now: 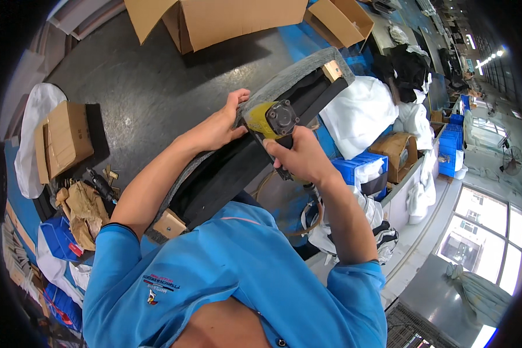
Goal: The person uses a pneumatic nail gun to attach a grey fabric-covered piece to a wooden frame. They repeatedly position the fabric and fire the nail gun along the edges to secure the material to the wood.
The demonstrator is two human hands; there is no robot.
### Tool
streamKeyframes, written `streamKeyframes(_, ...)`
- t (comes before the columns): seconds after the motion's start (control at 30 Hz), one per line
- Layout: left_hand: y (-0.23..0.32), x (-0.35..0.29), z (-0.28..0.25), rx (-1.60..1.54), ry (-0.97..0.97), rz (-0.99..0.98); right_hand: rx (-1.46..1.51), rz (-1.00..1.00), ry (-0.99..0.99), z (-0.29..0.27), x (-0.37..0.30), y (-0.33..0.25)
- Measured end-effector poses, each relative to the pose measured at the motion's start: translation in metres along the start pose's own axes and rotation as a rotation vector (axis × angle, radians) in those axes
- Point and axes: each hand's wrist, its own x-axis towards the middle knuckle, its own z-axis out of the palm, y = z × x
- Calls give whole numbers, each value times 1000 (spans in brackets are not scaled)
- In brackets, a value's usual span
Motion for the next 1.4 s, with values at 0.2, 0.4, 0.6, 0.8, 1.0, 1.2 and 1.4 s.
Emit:
streamKeyframes(0.2, 1, -16, -9, -62, -79, 114, -22, 9, 13, 25, -6, 12)
streamKeyframes(0.4, -157, -81, 6, -708, -87, -384, 39, -36, 73, 42, -10, 12)
streamKeyframes(0.6, -51, -79, -16, -532, -171, -281, 20, -61, 136, 45, -14, 19)
streamKeyframes(0.8, 20, -102, -21, 67, -137, -110, 94, -25, 127, 42, -13, 23)
streamKeyframes(1.0, 24, -103, -21, 172, -154, -113, -1, -59, 48, 51, -18, 12)
streamKeyframes(1.2, 11, -107, -14, 95, 52, -37, -20, 18, 16, 68, -30, 0)
streamKeyframes(1.4, 14, -104, -18, 21, -16, -178, -24, 21, 0, 95, -39, 3)
